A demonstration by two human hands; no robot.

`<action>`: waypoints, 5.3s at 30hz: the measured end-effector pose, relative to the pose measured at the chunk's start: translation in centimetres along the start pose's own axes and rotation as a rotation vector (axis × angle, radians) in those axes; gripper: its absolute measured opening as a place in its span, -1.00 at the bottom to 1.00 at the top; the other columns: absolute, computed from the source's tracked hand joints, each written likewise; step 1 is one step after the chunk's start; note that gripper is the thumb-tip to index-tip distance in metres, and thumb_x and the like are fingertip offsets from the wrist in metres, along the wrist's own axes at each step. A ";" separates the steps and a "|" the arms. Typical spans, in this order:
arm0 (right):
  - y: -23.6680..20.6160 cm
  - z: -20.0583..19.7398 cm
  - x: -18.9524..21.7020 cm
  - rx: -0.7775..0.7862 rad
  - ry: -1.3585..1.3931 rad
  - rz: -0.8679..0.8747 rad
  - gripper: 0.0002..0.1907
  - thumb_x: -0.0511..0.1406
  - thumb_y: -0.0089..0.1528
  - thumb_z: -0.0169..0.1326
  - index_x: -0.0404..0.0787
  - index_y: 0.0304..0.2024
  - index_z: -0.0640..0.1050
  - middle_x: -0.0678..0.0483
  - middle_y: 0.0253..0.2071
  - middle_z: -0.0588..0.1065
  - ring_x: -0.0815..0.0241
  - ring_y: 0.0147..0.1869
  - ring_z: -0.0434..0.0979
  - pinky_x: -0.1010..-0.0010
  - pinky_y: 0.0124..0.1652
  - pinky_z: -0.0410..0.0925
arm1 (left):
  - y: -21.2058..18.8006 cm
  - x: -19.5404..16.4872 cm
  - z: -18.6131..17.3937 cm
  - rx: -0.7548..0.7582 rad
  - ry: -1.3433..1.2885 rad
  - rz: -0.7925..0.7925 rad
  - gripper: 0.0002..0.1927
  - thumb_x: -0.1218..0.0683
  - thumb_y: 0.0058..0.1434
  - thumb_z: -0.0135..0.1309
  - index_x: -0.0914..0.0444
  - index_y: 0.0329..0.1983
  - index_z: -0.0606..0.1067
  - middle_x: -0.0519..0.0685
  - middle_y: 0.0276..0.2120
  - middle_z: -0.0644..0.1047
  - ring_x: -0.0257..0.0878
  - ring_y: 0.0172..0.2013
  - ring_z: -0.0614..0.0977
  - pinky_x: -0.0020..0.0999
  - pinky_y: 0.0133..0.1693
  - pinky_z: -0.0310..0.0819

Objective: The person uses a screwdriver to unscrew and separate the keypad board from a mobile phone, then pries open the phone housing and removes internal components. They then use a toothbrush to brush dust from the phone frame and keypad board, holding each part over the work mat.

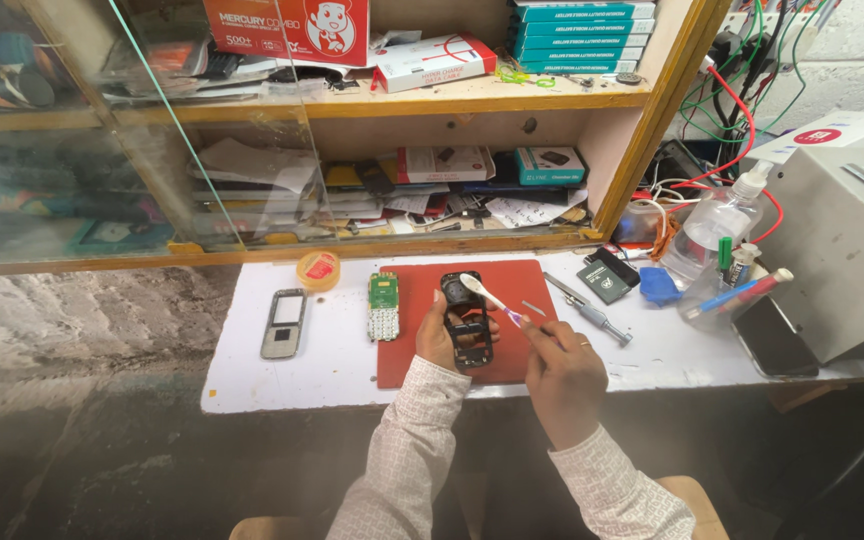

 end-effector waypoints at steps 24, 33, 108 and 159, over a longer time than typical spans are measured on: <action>0.1 -1.9 -3.4 -0.050 0.019 0.038 -0.82 -0.41 0.17 0.21 -0.12 -0.18 0.68 0.10 -0.18 0.54 0.03 -0.15 0.51 0.23 -0.13 0.37 | -0.4 0.4 1.1 0.085 0.187 0.005 -0.31 -0.32 0.45 -0.32 0.38 0.08 0.45 0.17 -0.30 0.60 -0.11 -0.39 0.66 -0.18 -0.32 0.65; -2.7 0.0 -4.1 0.216 0.469 0.371 -0.80 -0.41 0.19 0.20 -0.17 -0.13 0.69 0.08 -0.36 0.57 0.17 -0.41 0.52 0.39 -0.37 0.35 | -0.4 -0.1 0.0 0.010 0.112 0.071 -0.31 -0.32 0.46 -0.30 0.40 0.05 0.44 0.17 -0.29 0.61 -0.09 -0.37 0.68 -0.17 -0.28 0.67; -1.0 5.0 -0.6 0.139 0.212 -0.094 -0.56 -0.49 0.15 0.10 -0.05 0.05 0.65 0.04 -0.14 0.54 0.02 -0.14 0.54 0.22 -0.15 0.40 | -2.4 -7.2 -3.7 -0.109 0.261 0.114 -0.79 0.07 0.45 -0.22 0.31 -0.05 0.35 0.20 -0.24 0.63 -0.11 -0.46 0.65 -0.30 -0.38 0.57; -2.0 6.0 -3.8 0.040 0.626 0.270 -0.80 -0.43 0.34 0.09 -0.29 0.03 0.58 -0.05 0.00 0.55 0.22 -0.11 0.59 0.49 -0.19 0.43 | -3.0 -7.6 -3.6 0.012 0.108 0.182 -0.71 0.23 0.41 -0.22 0.28 0.18 0.18 0.38 0.08 0.50 0.14 -0.01 0.66 -0.17 -0.14 0.69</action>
Point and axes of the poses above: each hand's wrist, its own y-axis towards the middle knuckle, its own z-axis out of the palm, x = y × z, the point moved 10 cm from there along y, towards the middle knuckle
